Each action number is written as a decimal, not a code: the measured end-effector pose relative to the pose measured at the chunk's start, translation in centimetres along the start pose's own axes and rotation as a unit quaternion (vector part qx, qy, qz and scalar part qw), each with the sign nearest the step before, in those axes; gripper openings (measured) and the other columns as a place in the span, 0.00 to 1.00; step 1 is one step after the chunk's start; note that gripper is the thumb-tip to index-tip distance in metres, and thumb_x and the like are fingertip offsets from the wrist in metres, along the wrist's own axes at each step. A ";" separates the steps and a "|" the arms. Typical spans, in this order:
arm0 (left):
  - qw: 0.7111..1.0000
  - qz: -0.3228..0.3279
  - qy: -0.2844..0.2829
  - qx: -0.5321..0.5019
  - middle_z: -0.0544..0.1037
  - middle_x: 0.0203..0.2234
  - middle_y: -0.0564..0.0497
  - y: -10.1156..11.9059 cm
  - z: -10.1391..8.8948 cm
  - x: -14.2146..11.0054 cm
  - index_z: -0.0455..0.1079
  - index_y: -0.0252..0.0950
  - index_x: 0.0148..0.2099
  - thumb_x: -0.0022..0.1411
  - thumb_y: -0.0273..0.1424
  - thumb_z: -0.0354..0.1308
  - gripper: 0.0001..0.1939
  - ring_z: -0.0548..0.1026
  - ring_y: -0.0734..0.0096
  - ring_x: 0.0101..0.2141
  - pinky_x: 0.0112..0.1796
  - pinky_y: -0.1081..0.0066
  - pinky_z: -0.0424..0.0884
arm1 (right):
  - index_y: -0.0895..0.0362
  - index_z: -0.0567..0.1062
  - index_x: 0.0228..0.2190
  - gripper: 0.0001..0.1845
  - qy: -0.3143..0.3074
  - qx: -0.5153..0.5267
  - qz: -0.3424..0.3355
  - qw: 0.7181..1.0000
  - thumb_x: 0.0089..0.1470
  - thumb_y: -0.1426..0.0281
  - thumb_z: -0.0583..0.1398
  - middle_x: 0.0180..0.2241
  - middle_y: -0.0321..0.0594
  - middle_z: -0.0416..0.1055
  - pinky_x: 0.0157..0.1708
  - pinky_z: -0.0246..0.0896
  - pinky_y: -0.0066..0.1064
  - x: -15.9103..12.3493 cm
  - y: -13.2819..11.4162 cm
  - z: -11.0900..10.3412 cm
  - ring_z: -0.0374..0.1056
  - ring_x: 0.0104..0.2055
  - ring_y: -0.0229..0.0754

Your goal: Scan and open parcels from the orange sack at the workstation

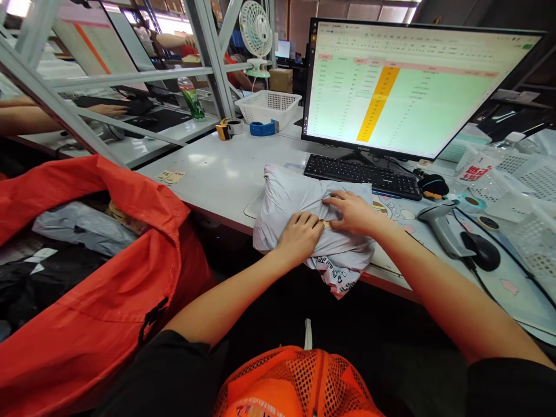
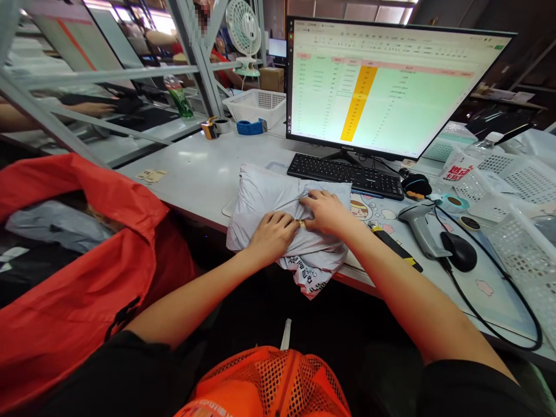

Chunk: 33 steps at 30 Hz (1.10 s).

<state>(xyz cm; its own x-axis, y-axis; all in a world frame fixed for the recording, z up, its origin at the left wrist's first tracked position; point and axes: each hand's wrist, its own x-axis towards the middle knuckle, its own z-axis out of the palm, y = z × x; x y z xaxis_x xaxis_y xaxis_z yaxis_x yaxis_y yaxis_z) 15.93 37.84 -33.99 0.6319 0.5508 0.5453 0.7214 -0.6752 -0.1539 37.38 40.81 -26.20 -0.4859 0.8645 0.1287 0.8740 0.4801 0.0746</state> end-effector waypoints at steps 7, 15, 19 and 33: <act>0.995 -0.054 -0.059 -0.054 0.77 0.51 0.43 0.3 -0.9 1.4 0.74 0.40 0.60 0.76 0.28 0.51 0.16 0.68 0.50 0.54 0.53 0.54 0.62 | 0.58 0.76 0.59 0.26 0.032 -0.077 -0.015 0.996 0.62 0.64 0.64 0.59 0.55 0.69 0.56 0.66 0.51 0.2 -0.8 0.3 0.65 0.58 0.61; 0.985 -0.147 -0.040 -0.075 0.75 0.50 0.40 2.3 -0.4 3.0 0.78 0.37 0.53 0.71 0.25 0.54 0.14 0.68 0.50 0.52 0.52 0.53 0.63 | 0.58 0.77 0.59 0.27 0.068 -0.003 -0.033 0.997 0.60 0.65 0.64 0.59 0.54 0.68 0.60 0.64 0.53 0.3 0.9 1.4 0.63 0.58 0.61; 0.988 -0.133 -0.038 -0.072 0.74 0.49 0.39 2.4 0.2 3.3 0.79 0.36 0.51 0.71 0.25 0.53 0.14 0.67 0.48 0.53 0.52 0.51 0.62 | 0.57 0.78 0.58 0.25 0.086 0.023 -0.050 0.995 0.61 0.64 0.64 0.59 0.54 0.69 0.61 0.64 0.54 0.0 1.3 2.0 0.64 0.57 0.60; 0.980 0.172 -0.065 -0.075 0.82 0.42 0.43 -0.8 -6.9 0.5 0.75 0.33 0.49 0.77 0.35 0.56 0.11 0.77 0.56 0.47 0.55 0.57 0.65 | 0.58 0.73 0.62 0.33 0.127 0.137 0.005 0.982 0.56 0.62 0.64 0.65 0.54 0.66 0.66 0.59 0.55 -1.6 -0.9 2.0 0.63 0.66 0.59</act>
<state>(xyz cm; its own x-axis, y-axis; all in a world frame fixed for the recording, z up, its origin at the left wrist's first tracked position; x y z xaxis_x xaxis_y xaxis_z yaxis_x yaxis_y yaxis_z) 13.70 35.31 -27.87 0.8686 0.3286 0.3709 0.4151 -0.8912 -0.1827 37.35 39.31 -28.46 -0.4327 0.8210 0.3725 0.8294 0.5244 -0.1924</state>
